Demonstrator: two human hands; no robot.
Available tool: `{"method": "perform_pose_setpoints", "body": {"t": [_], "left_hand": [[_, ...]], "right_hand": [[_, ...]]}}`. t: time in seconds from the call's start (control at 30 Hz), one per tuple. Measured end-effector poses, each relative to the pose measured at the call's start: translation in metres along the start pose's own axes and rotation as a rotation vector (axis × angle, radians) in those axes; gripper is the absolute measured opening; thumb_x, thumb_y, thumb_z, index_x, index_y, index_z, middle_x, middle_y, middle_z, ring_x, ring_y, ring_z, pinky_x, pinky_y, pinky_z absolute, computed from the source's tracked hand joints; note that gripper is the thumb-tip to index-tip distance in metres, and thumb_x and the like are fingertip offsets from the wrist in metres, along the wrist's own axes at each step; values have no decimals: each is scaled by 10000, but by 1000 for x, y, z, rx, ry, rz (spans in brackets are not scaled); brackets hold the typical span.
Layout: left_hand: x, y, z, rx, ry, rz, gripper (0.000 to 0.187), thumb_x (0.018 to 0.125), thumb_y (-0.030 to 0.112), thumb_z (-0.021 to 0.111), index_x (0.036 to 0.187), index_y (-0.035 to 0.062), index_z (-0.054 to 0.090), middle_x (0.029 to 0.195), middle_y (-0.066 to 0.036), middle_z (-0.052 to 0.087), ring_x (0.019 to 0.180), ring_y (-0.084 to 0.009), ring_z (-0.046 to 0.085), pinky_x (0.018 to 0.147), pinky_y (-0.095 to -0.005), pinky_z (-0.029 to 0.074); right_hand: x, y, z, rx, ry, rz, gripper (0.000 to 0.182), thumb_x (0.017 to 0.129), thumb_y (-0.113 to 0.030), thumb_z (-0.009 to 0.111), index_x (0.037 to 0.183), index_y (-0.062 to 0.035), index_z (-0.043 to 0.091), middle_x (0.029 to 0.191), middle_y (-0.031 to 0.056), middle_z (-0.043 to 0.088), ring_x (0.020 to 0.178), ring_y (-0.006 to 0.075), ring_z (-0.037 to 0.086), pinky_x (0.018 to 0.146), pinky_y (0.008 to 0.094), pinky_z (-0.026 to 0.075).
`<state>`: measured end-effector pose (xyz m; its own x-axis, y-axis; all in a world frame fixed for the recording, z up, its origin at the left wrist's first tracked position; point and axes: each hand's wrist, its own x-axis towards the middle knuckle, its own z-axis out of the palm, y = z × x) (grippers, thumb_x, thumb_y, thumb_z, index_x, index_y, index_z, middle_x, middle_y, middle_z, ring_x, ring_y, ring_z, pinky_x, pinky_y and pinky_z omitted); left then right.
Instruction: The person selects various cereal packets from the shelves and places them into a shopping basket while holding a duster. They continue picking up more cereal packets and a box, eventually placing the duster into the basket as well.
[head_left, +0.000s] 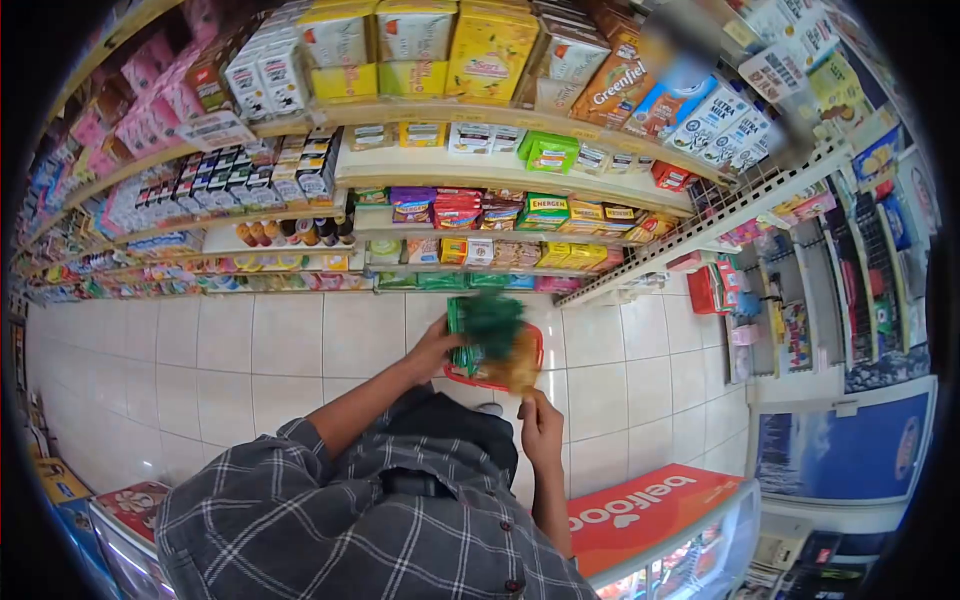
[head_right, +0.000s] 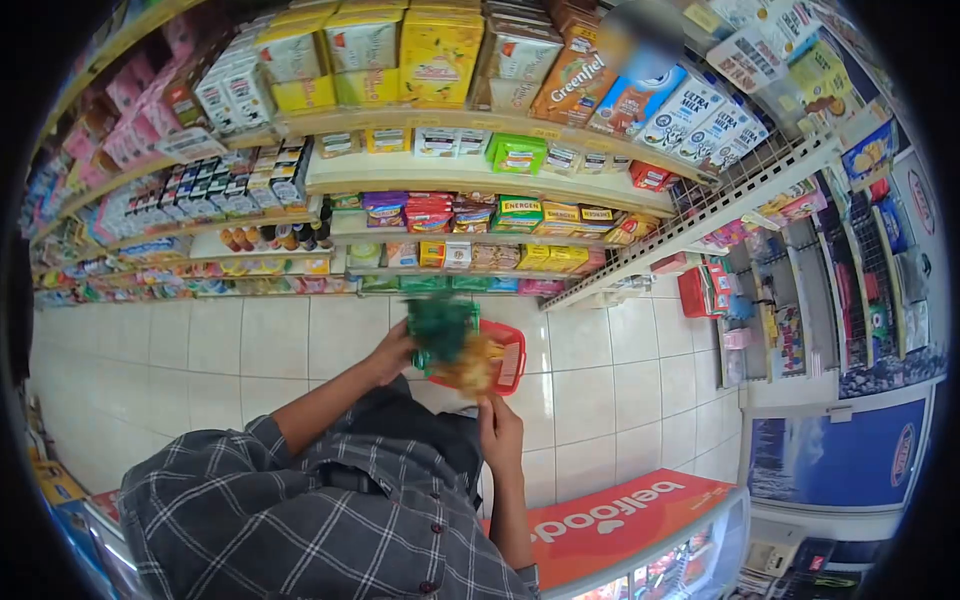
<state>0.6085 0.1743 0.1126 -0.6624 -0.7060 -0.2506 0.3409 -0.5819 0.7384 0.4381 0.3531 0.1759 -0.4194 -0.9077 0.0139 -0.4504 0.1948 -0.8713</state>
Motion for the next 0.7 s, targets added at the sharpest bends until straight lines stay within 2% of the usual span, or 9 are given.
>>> {"method": "perform_pose_setpoints", "body": {"t": [0.03,0.07,0.13,0.23,0.33,0.4,0.57,0.67,0.7], "left_hand": [[-5,7,-5,-97,-15,-79,670,834,240,680,1396,47,369,1307,-110,528,1175,-235,559,974,-422,483],[-13,11,-4,-69,22,-69,661,836,229,687,1389,46,373,1286,-114,537,1166,-233,562,973,-417,483],[-33,42,14,-12,93,-30,643,842,207,700,1375,43,381,1243,-124,553,1146,-231,567,969,-407,485],[-47,48,13,-12,164,-16,649,838,214,706,1368,32,379,1237,-123,553,1111,-240,587,941,-410,502],[-54,55,10,42,232,29,587,850,162,693,1347,34,408,1217,-119,566,1087,-212,598,910,-382,518],[-49,55,4,46,258,106,565,848,138,695,1335,37,424,1205,-117,573,1073,-202,605,910,-362,517],[-57,86,21,-18,280,121,604,824,155,731,1321,1,425,1205,-121,578,1083,-200,600,927,-350,505],[-67,101,29,-114,225,102,647,820,182,746,1338,7,401,1221,-123,569,1088,-206,597,934,-363,500],[-66,102,31,-126,204,118,665,815,180,753,1345,10,389,1224,-122,564,1098,-209,590,941,-361,495]], "right_hand": [[1,-16,-5,-228,-30,72,278,997,-229,524,973,18,648,640,39,518,621,94,492,575,272,413],[5,3,-5,-102,45,9,314,1004,-250,511,949,19,664,631,16,486,604,82,452,562,258,381],[15,18,-18,-46,209,201,341,1004,-268,496,952,24,663,620,46,497,578,108,451,539,295,371],[24,0,-28,100,445,236,351,1006,-274,504,954,29,672,628,-25,457,606,57,404,527,249,323],[13,-28,-8,71,273,86,319,996,-255,529,969,28,675,647,-9,497,606,62,431,533,241,353],[7,-57,4,-156,74,-79,286,975,-229,575,949,39,673,715,27,577,616,72,469,531,254,385],[59,4,-10,92,333,115,311,1003,-238,515,828,-14,641,615,-33,448,578,66,394,527,237,319],[77,-35,-19,461,285,315,399,1015,-388,440,906,-42,606,650,-18,496,542,75,431,487,228,335],[81,-38,-14,426,218,290,444,1009,-432,437,950,-23,599,719,17,541,593,96,478,510,239,366]]}}
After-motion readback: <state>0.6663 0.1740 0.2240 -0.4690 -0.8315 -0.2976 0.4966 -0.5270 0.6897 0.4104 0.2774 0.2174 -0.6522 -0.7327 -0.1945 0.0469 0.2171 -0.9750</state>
